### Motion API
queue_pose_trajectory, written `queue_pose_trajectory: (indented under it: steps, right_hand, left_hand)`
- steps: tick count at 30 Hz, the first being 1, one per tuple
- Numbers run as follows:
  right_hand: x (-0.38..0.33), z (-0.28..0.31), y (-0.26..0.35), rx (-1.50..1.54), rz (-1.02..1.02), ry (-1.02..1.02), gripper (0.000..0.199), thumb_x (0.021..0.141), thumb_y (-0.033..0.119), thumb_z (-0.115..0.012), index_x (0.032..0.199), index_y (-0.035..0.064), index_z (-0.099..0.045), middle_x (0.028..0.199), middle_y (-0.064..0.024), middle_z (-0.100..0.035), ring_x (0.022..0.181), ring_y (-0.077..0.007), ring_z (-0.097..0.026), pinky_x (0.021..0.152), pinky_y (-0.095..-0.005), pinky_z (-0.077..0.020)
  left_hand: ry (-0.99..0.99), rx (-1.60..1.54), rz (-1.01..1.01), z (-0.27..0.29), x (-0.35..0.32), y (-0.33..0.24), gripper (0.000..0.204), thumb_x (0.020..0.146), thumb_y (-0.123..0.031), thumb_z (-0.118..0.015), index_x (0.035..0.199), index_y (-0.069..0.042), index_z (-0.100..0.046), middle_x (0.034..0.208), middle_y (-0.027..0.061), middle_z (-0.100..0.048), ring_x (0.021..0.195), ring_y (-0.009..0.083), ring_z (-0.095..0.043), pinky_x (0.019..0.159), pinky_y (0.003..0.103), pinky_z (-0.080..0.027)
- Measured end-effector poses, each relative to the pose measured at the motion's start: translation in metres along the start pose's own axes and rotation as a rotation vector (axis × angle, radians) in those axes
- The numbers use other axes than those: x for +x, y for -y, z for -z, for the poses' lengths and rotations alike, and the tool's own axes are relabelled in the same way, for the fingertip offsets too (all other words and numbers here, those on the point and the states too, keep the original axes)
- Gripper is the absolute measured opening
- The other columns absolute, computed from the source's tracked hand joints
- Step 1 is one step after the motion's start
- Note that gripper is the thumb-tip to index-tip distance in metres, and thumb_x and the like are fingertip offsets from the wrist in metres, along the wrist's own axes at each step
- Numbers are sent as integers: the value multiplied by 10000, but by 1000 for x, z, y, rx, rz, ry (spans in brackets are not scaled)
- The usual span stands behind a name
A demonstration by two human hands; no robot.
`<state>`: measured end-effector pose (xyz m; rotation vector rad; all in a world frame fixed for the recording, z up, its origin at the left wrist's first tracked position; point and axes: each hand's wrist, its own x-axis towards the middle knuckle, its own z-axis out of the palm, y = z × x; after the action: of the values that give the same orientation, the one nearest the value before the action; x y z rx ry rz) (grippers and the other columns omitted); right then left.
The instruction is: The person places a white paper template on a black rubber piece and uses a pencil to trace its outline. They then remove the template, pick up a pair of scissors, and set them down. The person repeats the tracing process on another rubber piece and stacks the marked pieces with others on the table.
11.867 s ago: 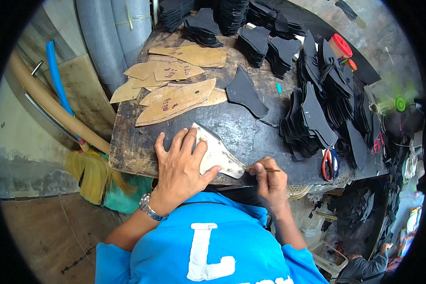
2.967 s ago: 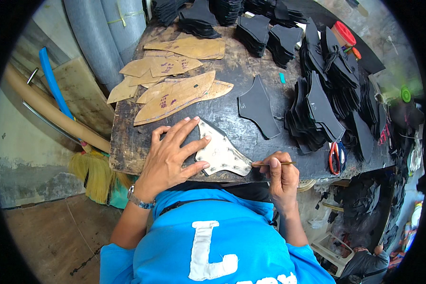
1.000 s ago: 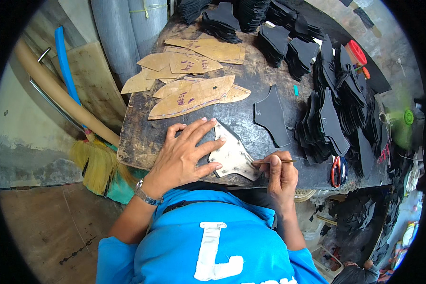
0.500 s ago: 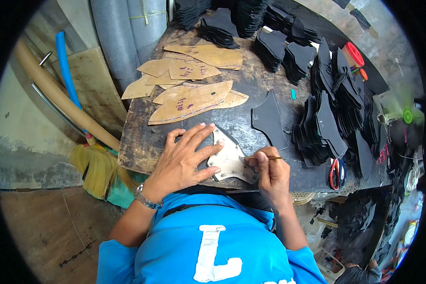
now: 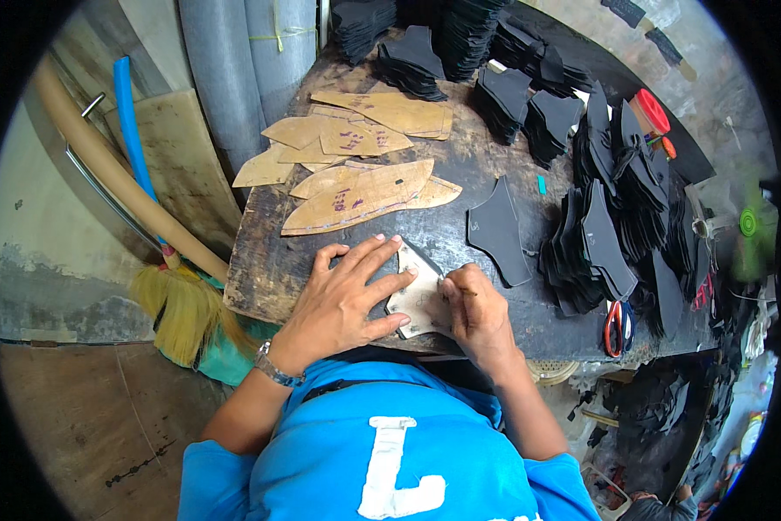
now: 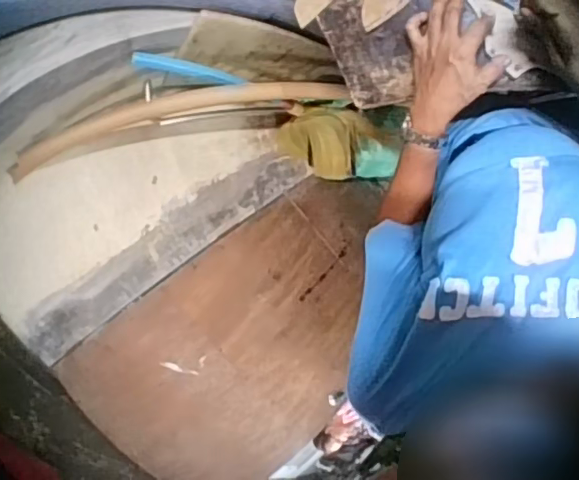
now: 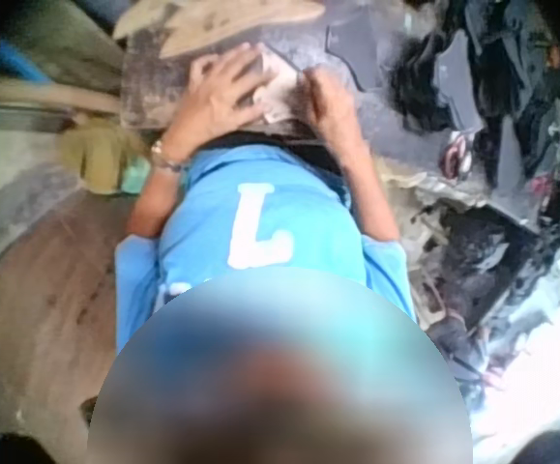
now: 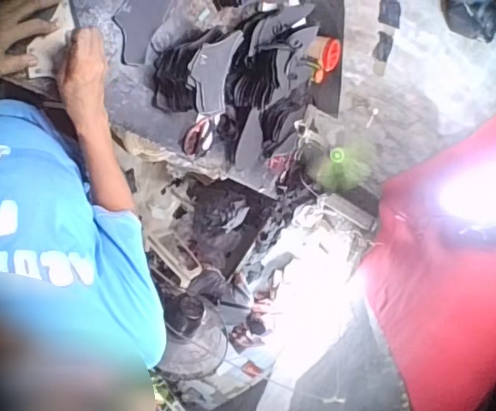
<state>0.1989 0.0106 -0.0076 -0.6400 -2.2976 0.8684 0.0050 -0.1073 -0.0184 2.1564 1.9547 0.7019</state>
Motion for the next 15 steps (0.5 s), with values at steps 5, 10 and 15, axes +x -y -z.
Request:
queue_pose_trajectory:
  steps: [5, 10, 15]
  right_hand:
    - [0, 5, 7, 71, -21, -42, 119, 1020, 68, -551, 936, -12, -580, 811, -152, -588, 672, -310, -622, 644, -382, -514]
    - [-3, -16, 13, 331, 7, 91, 109, 1015, 75, -569, 969, -22, -587, 870, -158, -645, 687, -250, -669, 635, -363, -534]
    - [4, -23, 13, 85, 331, 110, 103, 1013, 84, -577, 995, -15, -595, 874, -163, -647, 691, -252, -675, 638, -368, -543]
  left_hand:
    - [-21, -13, 10, 1, 0, -4, 583, 803, -414, -749, 1327, -183, -635, 1521, 135, -462, 1406, 282, -412, 1103, 490, -295]
    - [-38, -37, 13, 1, 0, -5, 652, 725, -378, -792, 1324, -176, -632, 1506, 150, -476, 1401, 299, -426, 1089, 499, -305]
    - [-2, 2, 12, 2, 0, -5, 748, 710, -383, -807, 1372, -127, -572, 1500, 152, -479, 1405, 295, -424, 1090, 498, -307]
